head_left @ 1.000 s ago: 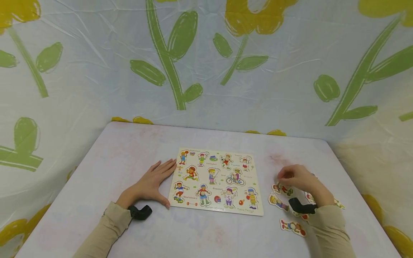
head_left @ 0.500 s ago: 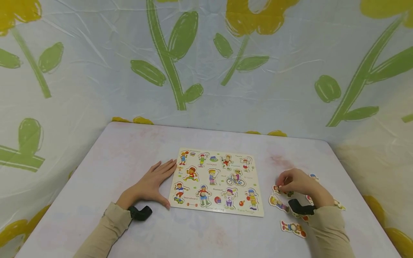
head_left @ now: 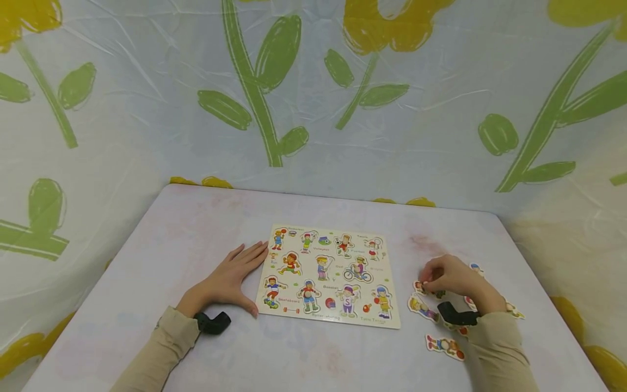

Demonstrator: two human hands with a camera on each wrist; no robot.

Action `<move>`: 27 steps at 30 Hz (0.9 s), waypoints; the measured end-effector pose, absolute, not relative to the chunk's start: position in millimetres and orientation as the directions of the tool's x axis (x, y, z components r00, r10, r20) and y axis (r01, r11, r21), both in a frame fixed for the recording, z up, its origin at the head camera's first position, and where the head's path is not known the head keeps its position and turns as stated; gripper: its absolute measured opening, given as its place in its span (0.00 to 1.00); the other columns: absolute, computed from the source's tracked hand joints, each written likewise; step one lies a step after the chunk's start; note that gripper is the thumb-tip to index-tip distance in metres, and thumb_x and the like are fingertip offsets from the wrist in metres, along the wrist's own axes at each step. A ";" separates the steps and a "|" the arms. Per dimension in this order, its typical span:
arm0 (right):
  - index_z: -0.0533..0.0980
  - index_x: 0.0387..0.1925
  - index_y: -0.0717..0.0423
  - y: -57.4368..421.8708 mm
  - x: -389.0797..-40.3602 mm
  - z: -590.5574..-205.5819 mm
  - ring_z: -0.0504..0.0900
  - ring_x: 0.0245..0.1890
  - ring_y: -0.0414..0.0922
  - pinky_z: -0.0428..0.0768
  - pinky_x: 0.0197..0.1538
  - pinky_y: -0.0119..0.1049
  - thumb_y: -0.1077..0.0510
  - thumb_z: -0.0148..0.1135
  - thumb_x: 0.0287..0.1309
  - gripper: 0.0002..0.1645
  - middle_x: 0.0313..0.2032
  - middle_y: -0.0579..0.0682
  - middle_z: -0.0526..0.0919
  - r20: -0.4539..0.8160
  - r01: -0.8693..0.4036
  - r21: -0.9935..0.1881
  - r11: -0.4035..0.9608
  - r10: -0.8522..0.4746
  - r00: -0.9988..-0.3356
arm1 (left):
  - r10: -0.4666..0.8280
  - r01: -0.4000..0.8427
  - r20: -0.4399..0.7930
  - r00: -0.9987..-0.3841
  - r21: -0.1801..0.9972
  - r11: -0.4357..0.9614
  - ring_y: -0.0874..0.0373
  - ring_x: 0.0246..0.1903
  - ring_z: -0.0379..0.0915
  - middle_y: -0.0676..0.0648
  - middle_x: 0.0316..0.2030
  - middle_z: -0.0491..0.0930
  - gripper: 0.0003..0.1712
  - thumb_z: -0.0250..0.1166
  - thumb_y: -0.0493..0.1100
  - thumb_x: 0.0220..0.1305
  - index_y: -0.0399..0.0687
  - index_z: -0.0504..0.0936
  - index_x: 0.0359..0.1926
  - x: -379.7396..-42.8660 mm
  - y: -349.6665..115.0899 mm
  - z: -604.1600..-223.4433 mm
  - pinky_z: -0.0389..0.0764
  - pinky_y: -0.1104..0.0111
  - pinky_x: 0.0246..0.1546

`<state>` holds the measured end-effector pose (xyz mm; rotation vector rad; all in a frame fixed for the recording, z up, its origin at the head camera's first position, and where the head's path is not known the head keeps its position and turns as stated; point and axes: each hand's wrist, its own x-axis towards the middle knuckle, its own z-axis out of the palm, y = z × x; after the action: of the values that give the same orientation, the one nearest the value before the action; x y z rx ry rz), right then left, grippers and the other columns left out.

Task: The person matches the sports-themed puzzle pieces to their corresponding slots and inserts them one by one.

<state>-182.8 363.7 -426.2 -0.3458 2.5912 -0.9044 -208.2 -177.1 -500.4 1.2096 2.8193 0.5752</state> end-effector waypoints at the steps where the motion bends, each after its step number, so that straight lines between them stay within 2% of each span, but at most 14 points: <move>1: 0.81 0.29 0.58 363.7 -182.7 -426.2 0.76 0.25 0.42 0.78 0.26 0.32 0.63 0.73 0.50 0.06 0.25 0.47 0.78 -0.264 -0.107 -0.637 0.764 -0.347 -0.900 | 0.704 0.696 0.123 -0.700 0.341 0.632 0.50 0.77 0.36 0.48 0.79 0.42 0.84 0.61 0.90 0.28 0.44 0.48 0.79 -208.2 -177.1 -500.5 0.38 0.51 0.74; 8: 0.82 0.29 0.60 361.6 -182.3 -423.4 0.75 0.25 0.42 0.77 0.26 0.32 0.63 0.73 0.50 0.06 0.25 0.48 0.77 -0.236 -0.125 -0.630 0.766 -0.343 -0.909 | 0.702 0.694 0.129 -0.701 0.351 0.629 0.50 0.77 0.37 0.47 0.79 0.42 0.84 0.61 0.90 0.28 0.43 0.48 0.78 -207.9 -177.5 -501.1 0.37 0.51 0.74; 18: 0.81 0.29 0.55 352.1 -181.9 -416.6 0.73 0.27 0.41 0.74 0.28 0.31 0.62 0.73 0.50 0.06 0.26 0.46 0.77 -0.173 -0.172 -0.599 0.782 -0.336 -0.926 | 0.704 0.700 0.137 -0.697 0.341 0.627 0.50 0.77 0.37 0.47 0.79 0.42 0.84 0.61 0.90 0.28 0.44 0.48 0.78 -208.7 -177.4 -502.1 0.38 0.50 0.74; 27: 0.82 0.30 0.56 345.0 -182.9 -419.0 0.74 0.27 0.40 0.76 0.30 0.31 0.62 0.74 0.50 0.07 0.26 0.44 0.79 -0.119 -0.213 -0.591 0.778 -0.345 -0.931 | 0.704 0.700 0.143 -0.696 0.354 0.621 0.49 0.77 0.37 0.47 0.79 0.43 0.84 0.62 0.89 0.28 0.43 0.48 0.78 -207.7 -177.3 -501.6 0.38 0.50 0.74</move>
<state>-182.9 345.0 -419.0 -0.4381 2.7500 -0.8759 -207.7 -177.3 -501.6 1.2205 2.8192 0.6084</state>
